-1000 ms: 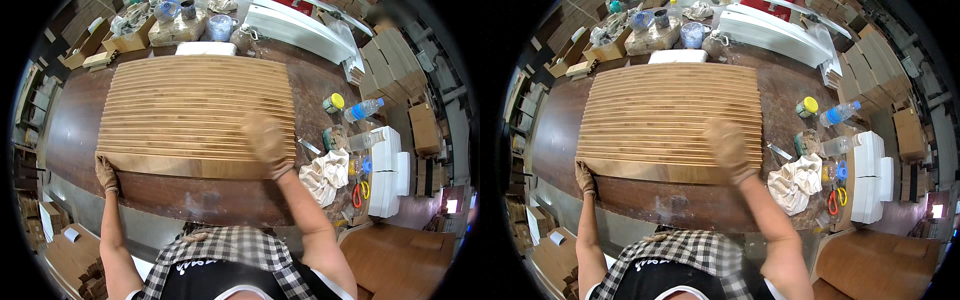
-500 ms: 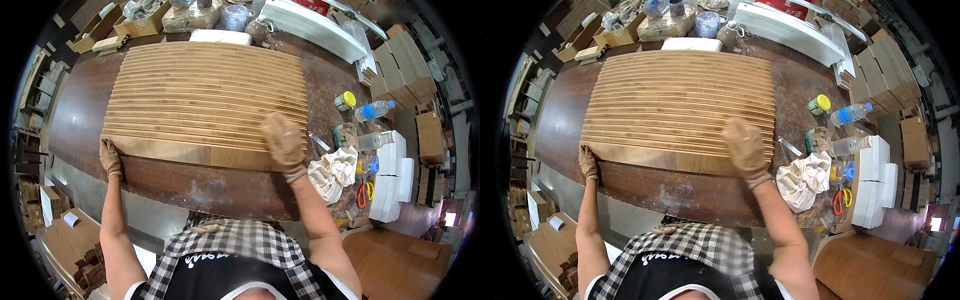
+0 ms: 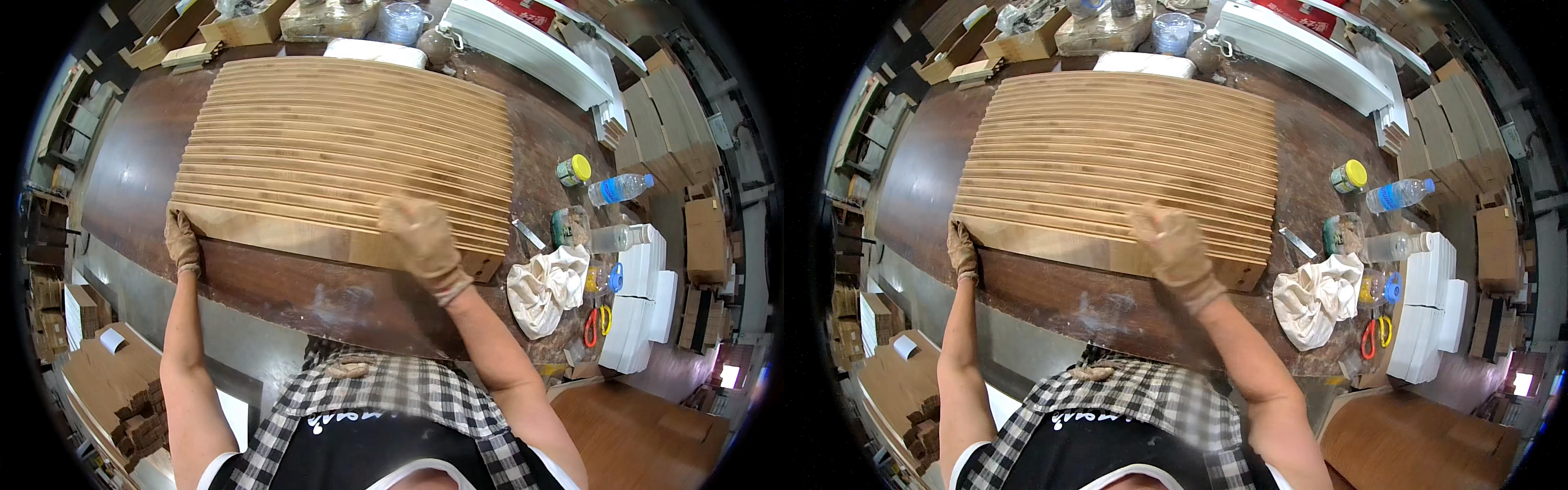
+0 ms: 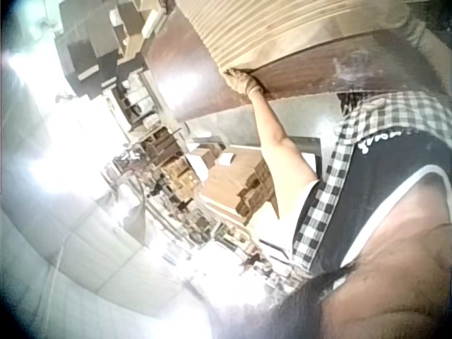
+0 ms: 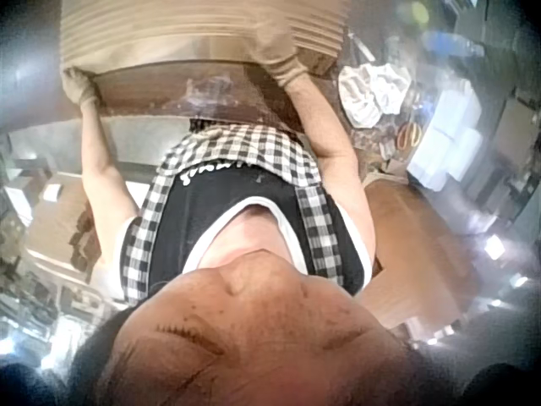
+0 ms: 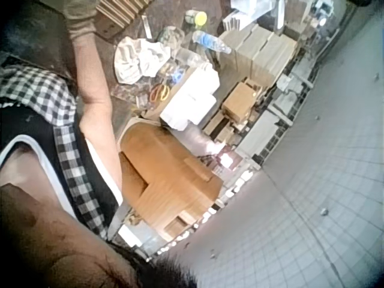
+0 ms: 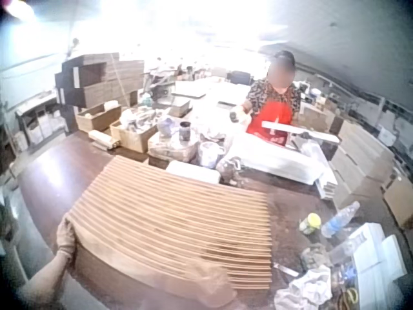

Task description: The person wipes dust or debris from a stack of curved wood slats using a white cloth by hand, then separates individual slats from the stack and wipes their sides before placing them back together.

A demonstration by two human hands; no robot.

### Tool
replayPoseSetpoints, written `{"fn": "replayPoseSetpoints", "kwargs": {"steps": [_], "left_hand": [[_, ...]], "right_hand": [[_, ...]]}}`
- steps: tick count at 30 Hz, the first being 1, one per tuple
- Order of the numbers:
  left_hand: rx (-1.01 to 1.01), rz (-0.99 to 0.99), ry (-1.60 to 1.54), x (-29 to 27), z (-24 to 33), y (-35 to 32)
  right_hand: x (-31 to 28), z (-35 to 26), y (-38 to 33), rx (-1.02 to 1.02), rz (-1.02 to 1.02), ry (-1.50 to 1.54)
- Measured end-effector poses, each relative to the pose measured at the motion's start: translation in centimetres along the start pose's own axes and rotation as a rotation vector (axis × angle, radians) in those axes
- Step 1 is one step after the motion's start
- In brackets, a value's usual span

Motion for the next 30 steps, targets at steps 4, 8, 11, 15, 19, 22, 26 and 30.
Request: {"fn": "replayPoseSetpoints", "kwargs": {"steps": [4,8,11,15,19,22,26,30], "left_hand": [[-0.025,-0.006,0.02,-0.1,-0.3,-0.2],[0.013,0.025,0.066,0.2,-1.2,0.0],[0.004,0.007,0.021,-0.2,-1.0,0.0],[-0.058,-0.045,0.023,0.2,0.8,-0.5],[-0.114,-0.062,0.072,-0.5,-0.3,-0.1],[0.015,0.026,0.036,-0.4,0.1,0.2],[0.006,0.039,0.061,-0.6,1.6,-0.4],[0.021,0.067,0.037,-1.1,1.2,-0.8]], "right_hand": [[-3.4,4.7,-1.4,0.102,0.012,-0.024],[-7.5,13.4,-6.7,0.334,0.035,-0.195],[-5.3,6.9,-3.7,0.152,0.026,-0.044],[-3.9,3.5,-4.9,0.075,0.039,-0.02],[-9.8,13.9,-10.4,0.25,0.025,-0.231],[-11.3,15.6,-11.4,0.554,0.14,-0.076],[-6.8,9.4,-6.3,0.573,0.196,0.143],[1.6,-3.2,4.2,0.143,0.169,0.093]]}}
Point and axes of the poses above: each hand's wrist, its own y-axis towards the middle knuckle, its own x-axis out of the palm, z = x × y, the point moved 9 cm from there along y, towards the middle knuckle, and after that the axes turned 5 degrees about -y, right-handed, at the moved point
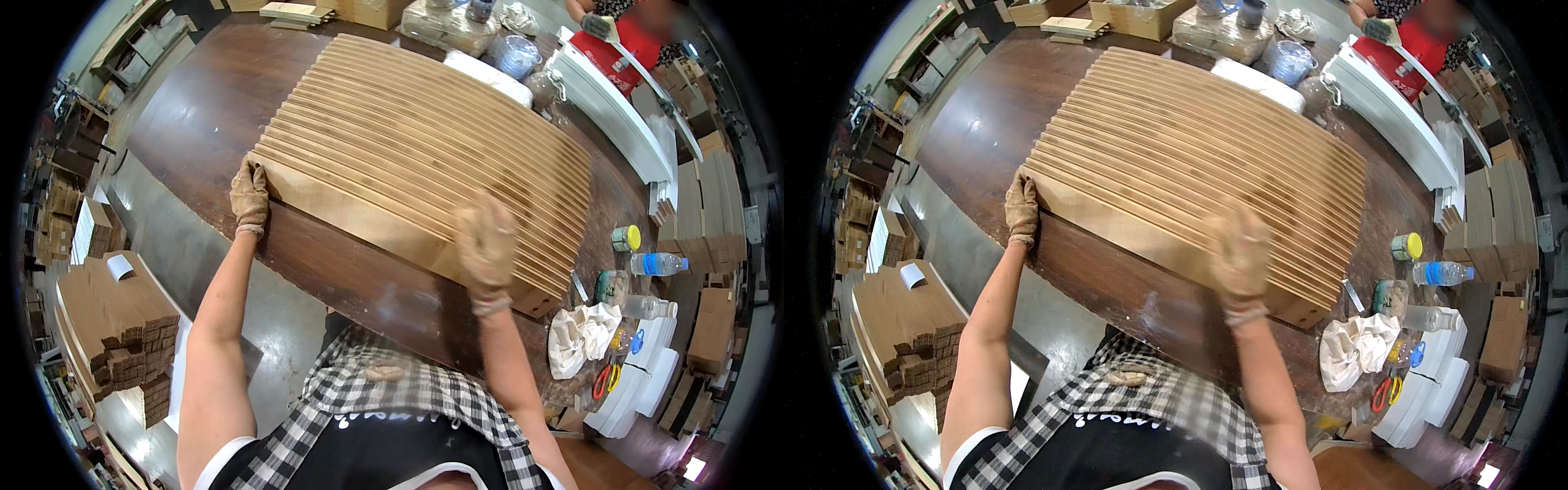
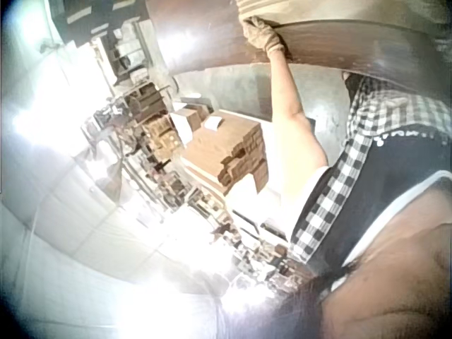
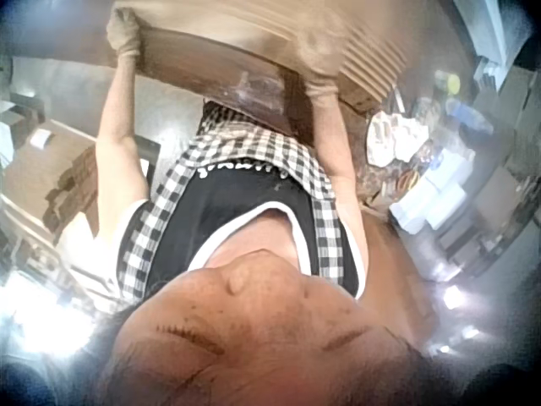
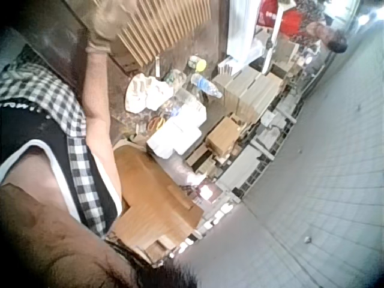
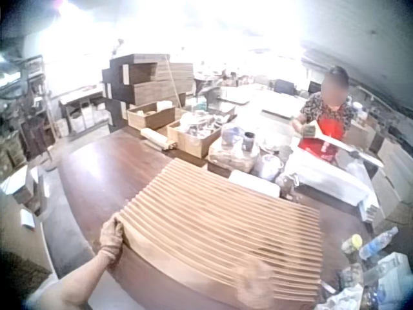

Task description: The person wipes dust or debris from a stack of curved wood slats using a white cloth by hand, then separates individual slats from the stack and wipes their sides before placing them back together.

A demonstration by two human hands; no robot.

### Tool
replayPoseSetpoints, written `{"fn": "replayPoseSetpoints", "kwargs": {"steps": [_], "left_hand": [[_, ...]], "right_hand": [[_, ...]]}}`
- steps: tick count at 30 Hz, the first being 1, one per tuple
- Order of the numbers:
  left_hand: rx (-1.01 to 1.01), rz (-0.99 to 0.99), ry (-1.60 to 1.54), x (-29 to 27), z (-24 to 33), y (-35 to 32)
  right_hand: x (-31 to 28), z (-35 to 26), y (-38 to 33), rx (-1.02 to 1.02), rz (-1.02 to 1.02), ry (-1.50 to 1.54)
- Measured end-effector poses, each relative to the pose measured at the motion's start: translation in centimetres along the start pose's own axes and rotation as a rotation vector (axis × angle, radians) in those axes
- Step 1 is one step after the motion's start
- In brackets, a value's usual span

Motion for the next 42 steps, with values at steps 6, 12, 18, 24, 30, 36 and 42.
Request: {"fn": "replayPoseSetpoints", "kwargs": {"steps": [6,12,18,24,30,36,42], "left_hand": [[0.022,-0.028,0.009,0.5,0.6,-0.4],[-0.001,-0.047,-0.004,0.1,1.4,-0.7],[-0.005,-0.049,-0.038,0.2,1.1,-0.4],[-0.023,-0.051,-0.056,-0.2,0.8,-0.4],[0.039,0.01,-0.021,0.2,0.5,-0.8],[-0.039,-0.055,-0.031,-0.2,1.0,-0.8],[-0.069,-0.073,-0.089,-0.2,1.3,-1.1]], "right_hand": [[8.3,-4.7,3.1,-0.094,-0.221,-0.05],[0.8,7.1,-0.3,0.091,-0.131,-0.327],[7.4,-3.2,3.0,-0.159,-0.168,-0.085],[-1.0,8.8,-0.2,-0.04,-0.165,-0.394],[5.4,-0.3,4.2,-0.003,-0.033,-0.098],[13.3,-8.9,7.1,-0.103,-0.333,0.058],[5.8,4.2,2.9,-0.004,-0.137,-0.32]]}}
Point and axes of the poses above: each hand's wrist, its own y-axis towards the middle knuckle, its own x-axis out of the palm, z = x × y, the point moved 9 cm from there along y, towards the middle knuckle, and after that the axes turned 5 degrees about -y, right-handed, at the moved point
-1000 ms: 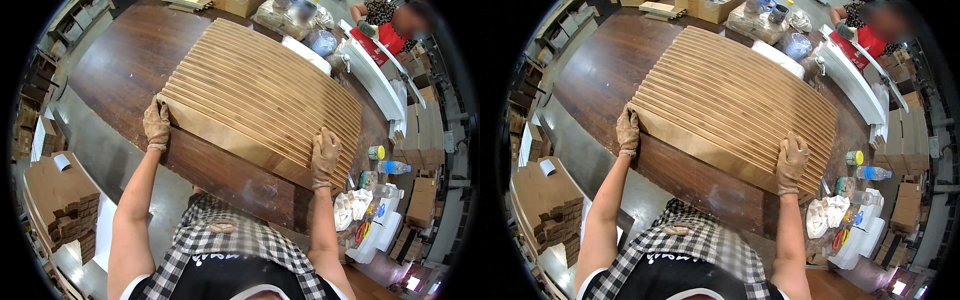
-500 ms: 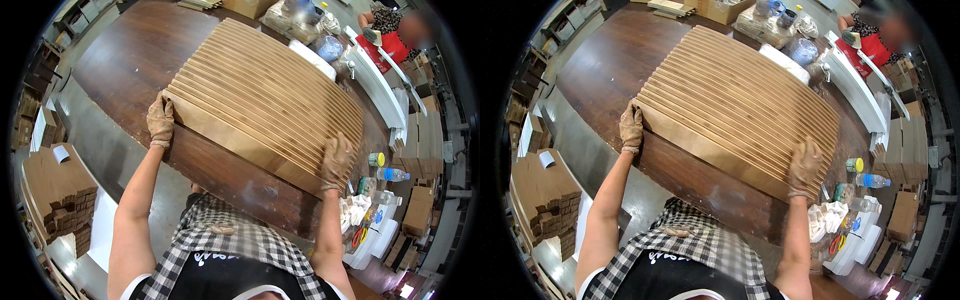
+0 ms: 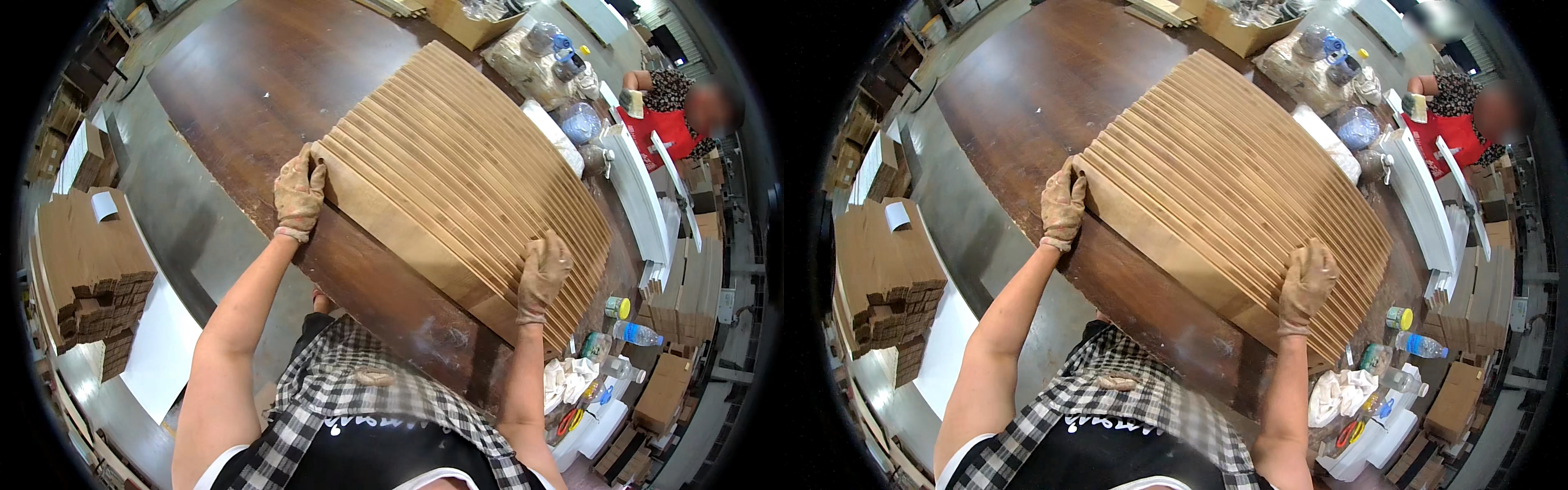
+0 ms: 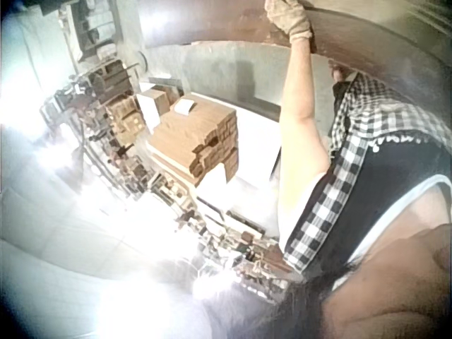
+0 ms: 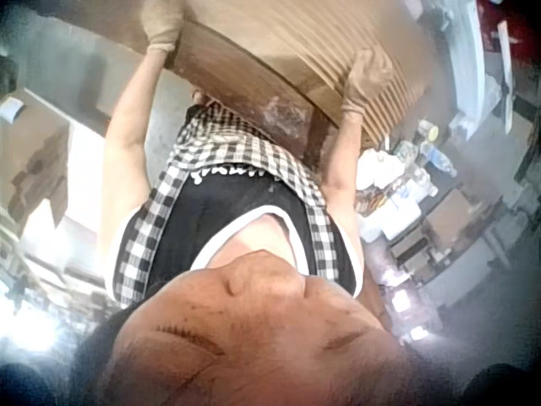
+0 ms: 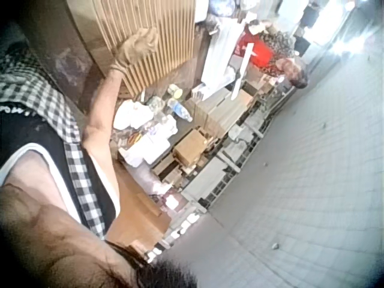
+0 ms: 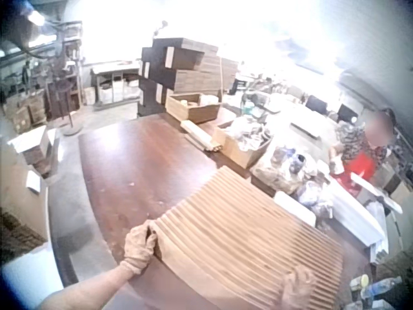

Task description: The person wipes dust or debris from a stack of curved wood slats using a white cloth by hand, then separates individual slats from the stack and wipes their sides before placing them back together.

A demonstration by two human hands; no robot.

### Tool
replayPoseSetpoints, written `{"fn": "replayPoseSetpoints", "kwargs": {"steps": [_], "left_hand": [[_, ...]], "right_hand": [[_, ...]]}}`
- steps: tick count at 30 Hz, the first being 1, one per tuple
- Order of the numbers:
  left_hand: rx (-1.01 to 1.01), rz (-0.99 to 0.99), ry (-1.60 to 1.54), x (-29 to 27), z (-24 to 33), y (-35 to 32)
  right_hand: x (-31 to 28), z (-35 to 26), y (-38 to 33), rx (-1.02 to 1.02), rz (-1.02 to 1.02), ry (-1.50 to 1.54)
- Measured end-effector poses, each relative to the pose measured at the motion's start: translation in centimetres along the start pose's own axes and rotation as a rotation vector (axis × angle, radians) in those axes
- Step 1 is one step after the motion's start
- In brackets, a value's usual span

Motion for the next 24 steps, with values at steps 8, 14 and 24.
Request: {"fn": "replayPoseSetpoints", "kwargs": {"steps": [8,14,24], "left_hand": [[0.051,-0.005,-0.012,-0.6,1.8,0.3],[-0.002,-0.027,-0.064,-1.0,1.5,0.5],[0.01,-0.15,-0.126,-1.4,0.8,0.8]], "right_hand": [[5.8,-18.8,7.1,-0.243,-0.106,0.327],[3.6,-5.9,5.2,0.027,-0.065,0.138],[7.3,-20.8,7.2,-0.167,-0.21,0.495]]}}
Point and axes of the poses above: each hand's wrist, its own y-axis towards the middle knuckle, its own x-axis out of the palm, z = x × y, the point moved 9 cm from there along y, towards the middle knuckle, and after that the axes turned 5 degrees about -y, right-handed, at the moved point
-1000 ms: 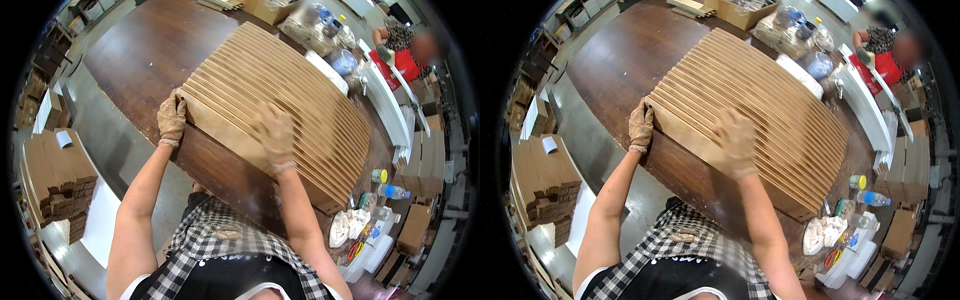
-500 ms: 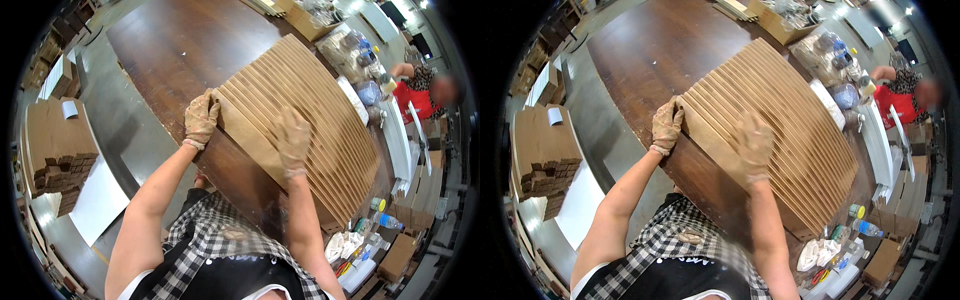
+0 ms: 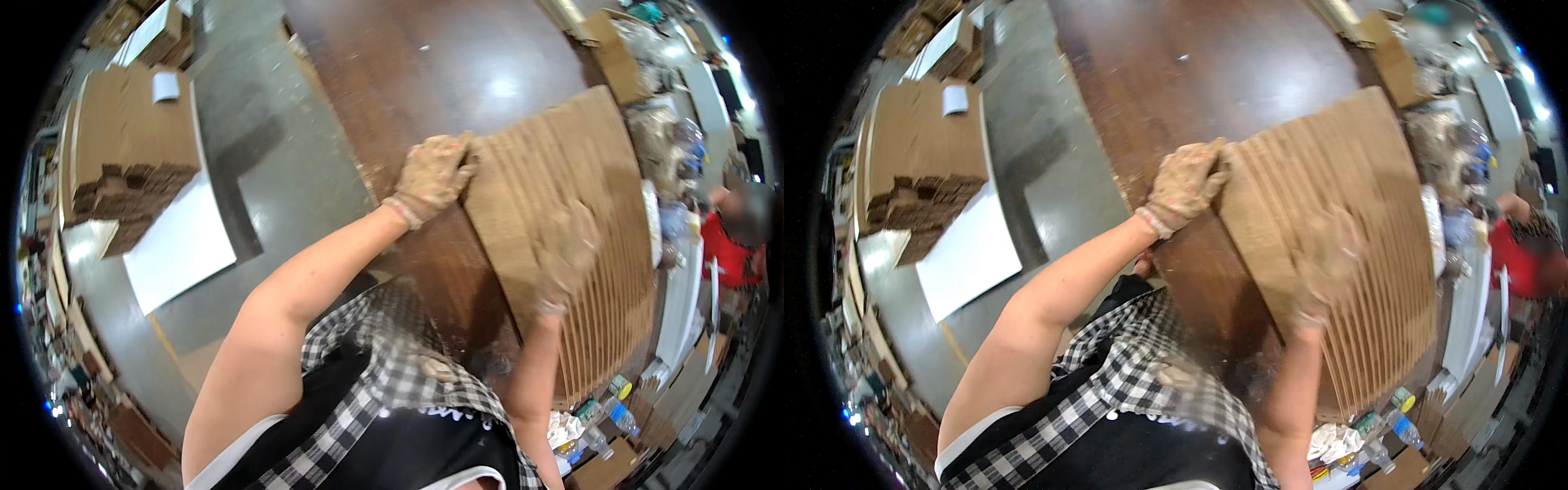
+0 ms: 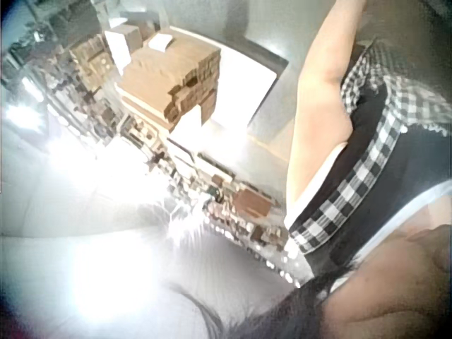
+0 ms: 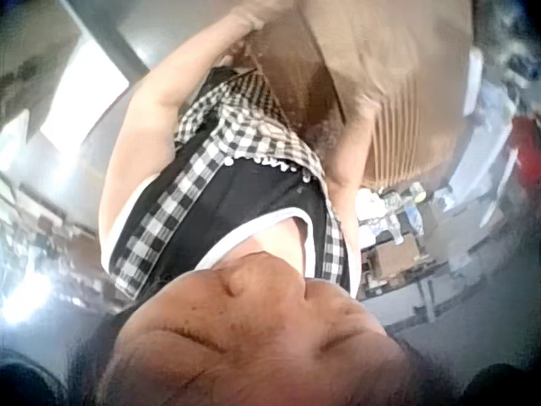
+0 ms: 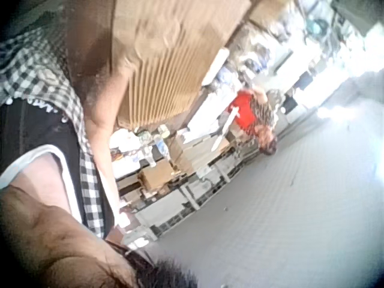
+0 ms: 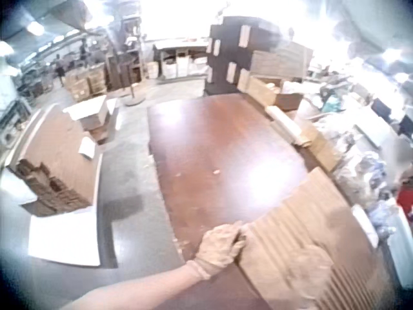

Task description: The person wipes dust or debris from a stack of curved wood slats using a white cloth by hand, then separates individual slats from the stack and wipes their sides before placing them back together.

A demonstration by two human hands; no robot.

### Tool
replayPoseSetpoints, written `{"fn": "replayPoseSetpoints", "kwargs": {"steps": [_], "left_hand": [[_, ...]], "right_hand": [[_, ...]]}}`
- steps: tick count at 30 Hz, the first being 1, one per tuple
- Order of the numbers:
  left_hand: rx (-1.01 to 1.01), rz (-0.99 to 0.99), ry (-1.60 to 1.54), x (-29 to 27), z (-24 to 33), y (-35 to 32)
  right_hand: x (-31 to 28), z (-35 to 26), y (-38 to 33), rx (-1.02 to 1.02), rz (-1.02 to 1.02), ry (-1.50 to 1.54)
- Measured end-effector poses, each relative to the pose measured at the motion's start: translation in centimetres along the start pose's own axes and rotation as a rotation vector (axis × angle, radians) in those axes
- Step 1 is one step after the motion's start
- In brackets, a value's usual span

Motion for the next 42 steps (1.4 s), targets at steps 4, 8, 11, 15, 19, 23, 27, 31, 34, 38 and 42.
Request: {"fn": "replayPoseSetpoints", "kwargs": {"steps": [4,8,11,15,19,23,27,31,34,38,42], "left_hand": [[-0.013,-0.158,-0.016,-0.2,0.1,1.1],[0.018,-0.141,-0.021,0.4,-0.4,0.7],[0.021,-0.131,-0.04,0.4,-0.9,0.4],[0.031,-0.201,-0.041,0.3,-1.1,1.1],[0.085,-0.271,-0.156,-0.2,-1.3,1.9],[0.118,-0.311,-0.209,-0.3,-0.9,2.4],[0.133,-0.288,-0.184,0.0,-1.1,2.3],[0.129,-0.172,-0.232,-0.7,-0.7,1.8],[0.12,0.149,-0.083,-5.2,-2.3,-1.5],[-0.195,0.424,-0.234,-10.4,-9.0,-9.1],[-0.249,-0.097,0.523,-3.2,-15.4,-21.4]], "right_hand": [[-4.0,6.5,-3.2,0.28,0.083,0.119],[-0.8,5.9,-0.3,0.082,-0.051,0.143],[2.2,-3.3,2.4,-0.228,0.011,-0.006],[1.4,0.5,0.9,-0.034,-0.017,-0.001],[-3.0,4.4,-0.3,0.136,0.037,-0.148],[-0.9,0.9,2.1,0.098,0.067,0.001],[2.4,-1.6,3.4,0.103,0.078,0.172],[3.0,1.1,2.4,0.31,0.13,0.433],[3.4,1.1,2.6,0.33,0.108,0.479],[2.7,2.3,2.4,0.172,0.075,0.195],[3.4,0.0,3.0,0.135,0.095,0.111]]}}
Point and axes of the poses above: each hand's wrist, its own y-axis towards the middle knuckle, its own x-axis out of the palm, z = x × y, the point moved 9 cm from there along y, towards the middle knuckle, and after that the axes turned 5 degrees about -y, right-handed, at the moved point
